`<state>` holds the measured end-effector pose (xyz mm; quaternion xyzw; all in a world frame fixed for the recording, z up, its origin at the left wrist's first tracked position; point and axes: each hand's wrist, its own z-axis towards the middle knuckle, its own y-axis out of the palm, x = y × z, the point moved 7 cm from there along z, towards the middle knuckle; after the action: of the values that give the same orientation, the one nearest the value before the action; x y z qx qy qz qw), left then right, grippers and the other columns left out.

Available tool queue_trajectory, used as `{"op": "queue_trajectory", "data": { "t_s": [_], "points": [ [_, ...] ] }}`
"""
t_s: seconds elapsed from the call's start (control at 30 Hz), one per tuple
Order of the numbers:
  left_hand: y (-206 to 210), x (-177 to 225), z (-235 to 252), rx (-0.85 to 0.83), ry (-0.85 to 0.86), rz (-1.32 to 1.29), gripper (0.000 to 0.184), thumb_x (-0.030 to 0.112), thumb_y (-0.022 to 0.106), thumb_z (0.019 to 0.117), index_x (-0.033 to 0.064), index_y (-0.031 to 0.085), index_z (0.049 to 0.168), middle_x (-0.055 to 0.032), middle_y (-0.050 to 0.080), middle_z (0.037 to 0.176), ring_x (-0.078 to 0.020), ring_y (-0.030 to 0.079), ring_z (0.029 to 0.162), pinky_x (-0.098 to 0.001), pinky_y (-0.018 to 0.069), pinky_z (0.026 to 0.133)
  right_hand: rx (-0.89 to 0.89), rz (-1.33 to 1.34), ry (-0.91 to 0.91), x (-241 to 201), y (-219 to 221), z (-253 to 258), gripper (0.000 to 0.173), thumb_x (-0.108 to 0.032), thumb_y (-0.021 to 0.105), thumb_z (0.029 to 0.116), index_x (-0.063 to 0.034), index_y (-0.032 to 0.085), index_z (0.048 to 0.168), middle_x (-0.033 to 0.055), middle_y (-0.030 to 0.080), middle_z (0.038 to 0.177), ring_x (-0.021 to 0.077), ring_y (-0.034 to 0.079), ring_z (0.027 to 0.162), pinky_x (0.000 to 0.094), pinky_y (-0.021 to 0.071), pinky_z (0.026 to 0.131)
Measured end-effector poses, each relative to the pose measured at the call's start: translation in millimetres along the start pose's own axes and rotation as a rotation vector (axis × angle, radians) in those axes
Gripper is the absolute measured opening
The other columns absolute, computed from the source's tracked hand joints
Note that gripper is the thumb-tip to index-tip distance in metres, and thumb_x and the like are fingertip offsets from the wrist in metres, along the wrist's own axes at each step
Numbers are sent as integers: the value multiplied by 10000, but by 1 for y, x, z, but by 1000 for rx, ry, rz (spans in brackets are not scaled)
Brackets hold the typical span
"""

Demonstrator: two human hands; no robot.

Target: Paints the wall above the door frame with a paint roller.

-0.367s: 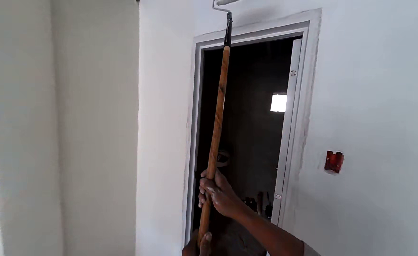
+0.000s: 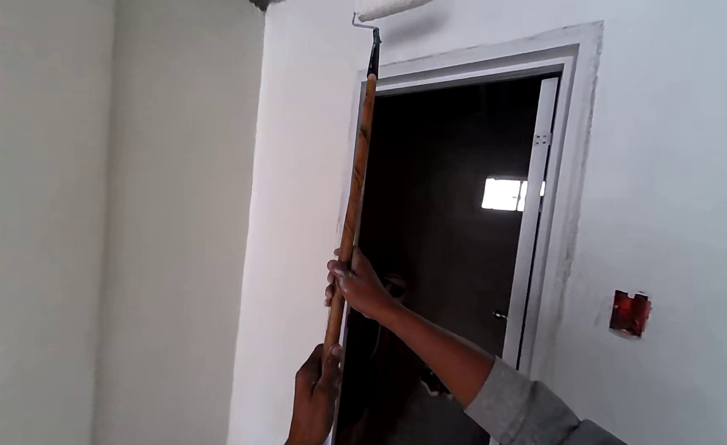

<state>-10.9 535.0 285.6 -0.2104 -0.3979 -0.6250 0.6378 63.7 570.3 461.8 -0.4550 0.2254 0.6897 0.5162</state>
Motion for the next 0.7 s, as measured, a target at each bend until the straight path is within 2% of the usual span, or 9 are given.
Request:
{"op": "queue_trajectory", "data": {
  "t_s": [0.17,0.33,0.47,0.63,0.7],
  "points": [
    [-11,3,63,-70,22,-44,345,347,473,1059,52,637,986,20,477,547,-81,388,388,-220,327,355,74,-138,-7,-6,-1,63,281,-102,443,1097,-10,354,1347,113,551,800,200,642,568,359,631,588],
    [-29,-2,117,-104,40,-40,343,347,474,1063,57,634,973,16,488,555,-89,399,392,-230,339,358,107,-145,-31,-6,4,112,272,-108,441,1098,-8,354,1336,123,562,810,213,652,585,375,634,606],
    [-31,11,163,-147,41,-8,336,343,469,1075,54,638,1041,17,475,570,-93,400,409,-233,337,371,128,-174,-37,-19,0,151,288,-138,426,1109,-16,353,1359,116,580,804,207,654,589,370,629,614],
    [-19,54,212,-272,0,149,387,412,418,1103,66,590,1133,-14,502,641,-132,469,450,-280,431,414,233,-253,-103,-64,-16,199,305,-253,434,1119,-53,372,1340,104,574,764,214,629,538,395,610,550],
    [-14,72,228,-302,10,201,400,424,404,1108,63,575,1140,-23,520,666,-138,503,469,-288,468,432,318,-312,-140,-92,-24,221,391,-265,442,1118,-39,331,1416,133,595,834,235,651,561,405,616,544]
  ]
}}
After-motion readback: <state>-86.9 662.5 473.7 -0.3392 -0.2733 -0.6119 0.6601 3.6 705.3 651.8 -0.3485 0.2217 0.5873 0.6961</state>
